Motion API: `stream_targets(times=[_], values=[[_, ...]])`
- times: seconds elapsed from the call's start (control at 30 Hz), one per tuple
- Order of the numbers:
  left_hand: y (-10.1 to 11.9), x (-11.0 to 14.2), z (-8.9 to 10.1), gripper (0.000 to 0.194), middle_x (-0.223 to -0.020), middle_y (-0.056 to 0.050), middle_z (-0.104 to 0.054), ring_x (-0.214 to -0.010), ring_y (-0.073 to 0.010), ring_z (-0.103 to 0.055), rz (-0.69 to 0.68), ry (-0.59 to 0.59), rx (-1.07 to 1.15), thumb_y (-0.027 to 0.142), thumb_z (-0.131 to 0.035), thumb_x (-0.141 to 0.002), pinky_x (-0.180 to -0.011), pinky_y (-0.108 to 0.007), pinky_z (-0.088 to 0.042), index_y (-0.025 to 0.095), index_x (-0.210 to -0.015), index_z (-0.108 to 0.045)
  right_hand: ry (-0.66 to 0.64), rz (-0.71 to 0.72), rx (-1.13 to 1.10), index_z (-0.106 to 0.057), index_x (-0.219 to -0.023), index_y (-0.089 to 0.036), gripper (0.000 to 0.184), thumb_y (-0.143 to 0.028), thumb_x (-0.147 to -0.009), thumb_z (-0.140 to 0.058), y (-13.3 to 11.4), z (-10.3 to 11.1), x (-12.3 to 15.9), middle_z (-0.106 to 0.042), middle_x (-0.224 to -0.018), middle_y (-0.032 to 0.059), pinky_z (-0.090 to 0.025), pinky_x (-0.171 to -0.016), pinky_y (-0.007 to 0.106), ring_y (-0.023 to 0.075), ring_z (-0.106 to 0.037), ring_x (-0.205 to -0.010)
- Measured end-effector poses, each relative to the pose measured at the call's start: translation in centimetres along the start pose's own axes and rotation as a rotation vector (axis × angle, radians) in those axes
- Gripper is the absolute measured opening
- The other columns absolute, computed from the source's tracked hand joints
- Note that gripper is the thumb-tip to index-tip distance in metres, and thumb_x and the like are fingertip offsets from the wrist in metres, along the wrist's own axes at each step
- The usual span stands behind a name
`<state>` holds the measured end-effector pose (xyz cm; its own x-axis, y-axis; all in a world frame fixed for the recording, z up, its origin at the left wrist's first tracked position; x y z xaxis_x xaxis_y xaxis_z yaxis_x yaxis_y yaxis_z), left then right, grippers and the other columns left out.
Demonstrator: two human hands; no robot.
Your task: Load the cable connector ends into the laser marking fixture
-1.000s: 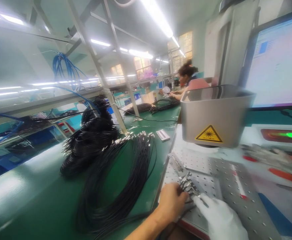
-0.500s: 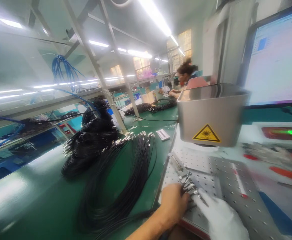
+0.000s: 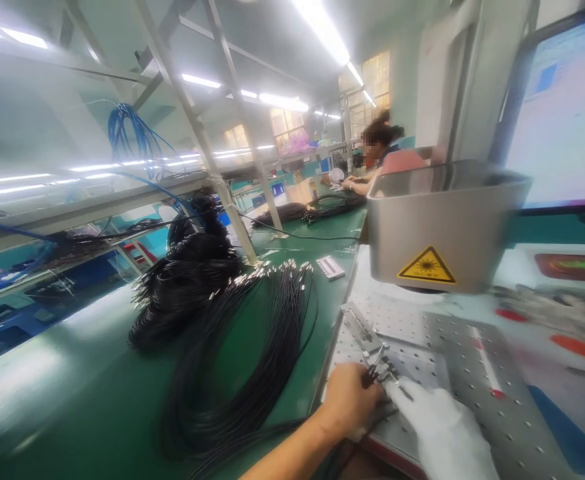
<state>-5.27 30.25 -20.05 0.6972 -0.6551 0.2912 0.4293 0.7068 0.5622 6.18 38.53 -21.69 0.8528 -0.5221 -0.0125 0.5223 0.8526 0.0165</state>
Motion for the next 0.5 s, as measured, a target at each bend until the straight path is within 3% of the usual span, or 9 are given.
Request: stream_targets(times=[0.17, 0.33, 0.5], values=[[-0.5, 0.1, 1.5, 0.027, -0.055, 0.007, -0.035, -0.060, -0.0096, -0.034, -0.045, 0.056, 0.197, 0.021, -0.060, -0.080, -0.058, -0.026, -0.023, 0.017, -0.057, -0.048, 0.116, 0.023, -0.001, -0.066, -0.125, -0.043, 0.071, 0.007, -0.083, -0.038, -0.1, -0.1, 0.2, -0.070, -0.100, 0.0030, -0.043, -0.060, 0.024, 0.0132, -0.061, -0.063], [-1.1, -0.2, 1.6, 0.021, -0.058, 0.004, -0.051, -0.061, -0.0120, -0.047, -0.037, 0.052, 0.323, 0.020, -0.050, -0.085, -0.061, -0.025, -0.030, 0.019, -0.064, -0.049, 0.161, 0.081, 0.029, -0.068, -0.123, -0.040, 0.069, 0.006, -0.077, -0.046, -0.4, 0.9, 0.4, -0.067, -0.120, -0.0012, -0.049, -0.065, 0.026, 0.0171, -0.063, -0.077], [0.0, 0.1, 2.1, 0.022, -0.058, 0.006, -0.046, -0.061, -0.0099, -0.040, -0.049, 0.105, 0.250, 0.016, -0.059, -0.078, -0.060, -0.025, -0.027, 0.018, -0.060, -0.046, 0.159, 0.090, 0.071, -0.067, -0.124, -0.042, 0.075, 0.009, -0.076, -0.038, -0.6, 1.4, 0.5, -0.067, -0.121, -0.0070, -0.054, -0.068, 0.029, 0.0176, -0.064, -0.075]])
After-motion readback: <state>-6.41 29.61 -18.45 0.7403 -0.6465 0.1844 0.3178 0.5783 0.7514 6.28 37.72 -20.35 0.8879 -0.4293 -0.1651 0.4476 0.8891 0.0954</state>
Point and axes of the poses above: each hand's wrist, its own x-axis away from the middle knuckle, its own z-axis out of the back of the hand, y = z × x, the point moved 7 cm from there along -x, towards the middle knuckle
